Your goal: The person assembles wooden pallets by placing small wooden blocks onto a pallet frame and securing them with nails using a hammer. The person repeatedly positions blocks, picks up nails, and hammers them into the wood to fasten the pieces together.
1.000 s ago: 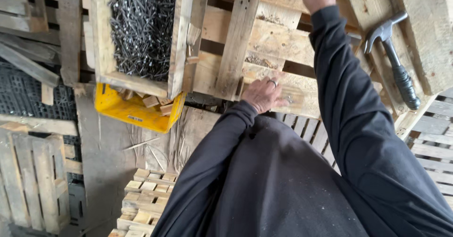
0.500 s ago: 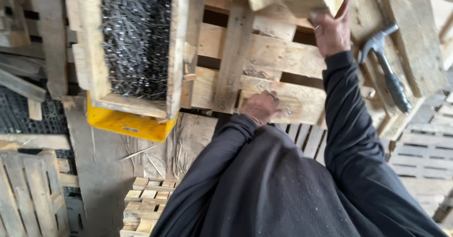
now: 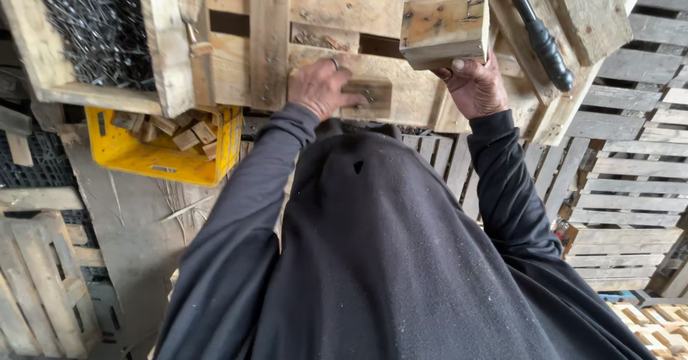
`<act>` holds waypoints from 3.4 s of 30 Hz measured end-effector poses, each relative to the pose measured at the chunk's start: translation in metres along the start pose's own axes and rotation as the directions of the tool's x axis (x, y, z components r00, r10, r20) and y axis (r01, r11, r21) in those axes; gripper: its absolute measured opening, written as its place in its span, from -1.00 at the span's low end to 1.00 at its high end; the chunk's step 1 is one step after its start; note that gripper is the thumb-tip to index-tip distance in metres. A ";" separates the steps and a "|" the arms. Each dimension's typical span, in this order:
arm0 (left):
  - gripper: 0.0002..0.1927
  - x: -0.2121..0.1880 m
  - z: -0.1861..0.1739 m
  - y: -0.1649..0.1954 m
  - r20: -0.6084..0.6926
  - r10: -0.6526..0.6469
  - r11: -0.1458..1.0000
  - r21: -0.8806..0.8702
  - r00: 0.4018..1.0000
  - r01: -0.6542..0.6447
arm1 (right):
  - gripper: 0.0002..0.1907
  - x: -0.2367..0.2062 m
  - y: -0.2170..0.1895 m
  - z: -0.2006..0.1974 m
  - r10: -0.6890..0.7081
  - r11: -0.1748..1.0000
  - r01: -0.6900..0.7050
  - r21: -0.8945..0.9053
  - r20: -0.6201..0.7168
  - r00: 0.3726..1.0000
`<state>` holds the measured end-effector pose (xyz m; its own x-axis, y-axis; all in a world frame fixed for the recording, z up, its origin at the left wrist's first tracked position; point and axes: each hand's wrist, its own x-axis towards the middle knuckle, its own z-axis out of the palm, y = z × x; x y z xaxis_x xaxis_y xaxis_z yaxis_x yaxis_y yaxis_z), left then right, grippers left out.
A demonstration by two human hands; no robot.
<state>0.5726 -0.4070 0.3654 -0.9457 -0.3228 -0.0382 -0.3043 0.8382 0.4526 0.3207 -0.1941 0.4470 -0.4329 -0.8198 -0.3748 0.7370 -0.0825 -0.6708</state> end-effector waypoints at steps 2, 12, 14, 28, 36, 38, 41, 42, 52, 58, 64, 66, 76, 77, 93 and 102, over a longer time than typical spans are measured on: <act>-0.18 -0.001 -0.004 0.004 -0.084 -0.005 1.000 -0.009 0.996 0.005 | -0.17 -0.017 0.001 -0.018 0.011 0.997 -0.011 -0.081 0.003 1.000; 0.28 -0.012 -0.006 0.048 0.164 -0.113 0.992 0.076 0.980 0.102 | 0.07 -0.046 0.061 -0.096 -0.097 0.302 0.220 -0.928 0.200 0.975; 0.24 -0.015 -0.004 0.050 0.115 -0.096 0.991 0.107 0.989 0.083 | 0.03 -0.055 0.061 -0.104 -0.099 0.131 0.167 -0.977 0.154 0.983; 0.15 -0.018 -0.009 0.042 0.247 -0.015 0.998 0.069 0.969 -0.003 | 0.05 -0.049 0.080 -0.078 -0.045 -0.261 0.153 -0.953 0.170 0.984; 0.08 -0.021 0.004 0.033 0.285 -0.036 0.999 0.006 0.958 0.036 | 0.02 -0.058 0.100 -0.051 -0.152 -0.467 0.132 -0.874 0.226 0.962; 0.08 -0.023 0.005 0.033 0.176 0.029 1.000 0.003 0.984 -0.030 | 0.00 -0.062 0.102 -0.048 -0.147 -0.430 0.082 -0.899 0.159 0.976; 0.07 -0.025 0.002 0.036 0.133 0.042 0.999 0.013 0.990 -0.044 | 0.00 -0.076 0.102 -0.046 -0.193 -0.217 0.106 -0.970 0.150 0.970; 0.06 -0.025 0.001 0.037 0.125 0.042 0.999 0.020 0.991 -0.045 | -0.01 -0.084 0.100 -0.049 -0.226 -0.124 0.124 -0.984 0.150 0.963; -0.01 -0.008 0.003 0.056 0.380 -0.046 0.989 0.150 0.924 -0.012 | -0.05 -0.176 -0.010 -0.184 -0.283 -0.337 -0.343 -0.877 -0.253 0.925; -0.04 0.030 0.070 0.136 0.317 0.087 0.976 0.165 0.944 -0.145 | -0.04 -0.181 -0.006 -0.220 -0.293 -0.516 -0.284 -0.808 -0.145 0.945; 0.03 0.027 0.100 0.140 0.298 0.125 0.948 0.244 0.946 -0.202 | -0.07 -0.186 0.005 -0.225 -0.330 -0.460 -0.284 -0.841 -0.135 0.934; 0.04 0.024 0.099 0.140 0.272 0.106 0.943 0.279 0.957 -0.184 | -0.06 -0.188 0.003 -0.227 -0.329 -0.456 -0.294 -0.840 -0.148 0.933; 0.20 -0.098 0.033 0.091 -0.113 -0.505 0.853 -0.219 0.856 0.474 | -0.09 -0.180 0.010 -0.236 -0.371 -0.479 -0.175 -0.860 0.018 0.928; 0.22 -0.107 0.017 0.071 -0.128 -0.547 0.831 -0.199 0.827 0.519 | -0.10 -0.181 0.010 -0.237 -0.358 -0.486 -0.186 -0.854 0.000 0.934; -0.01 -0.083 -0.019 -0.067 0.162 -0.351 0.934 -0.014 0.922 0.358 | 0.12 -0.169 0.013 -0.193 -0.329 -0.339 -0.209 -0.917 -0.093 0.940; -0.01 -0.072 -0.038 -0.058 0.242 -0.313 0.950 0.080 0.918 0.303 | -0.08 -0.134 0.019 -0.159 -0.210 0.938 0.093 -0.335 -0.331 0.920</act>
<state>0.6628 -0.4490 0.3752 -0.8006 -0.4525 -0.3927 -0.5847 0.7332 0.3471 0.3104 0.0039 0.3829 -0.7245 -0.5498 -0.4157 0.4767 0.0360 -0.8783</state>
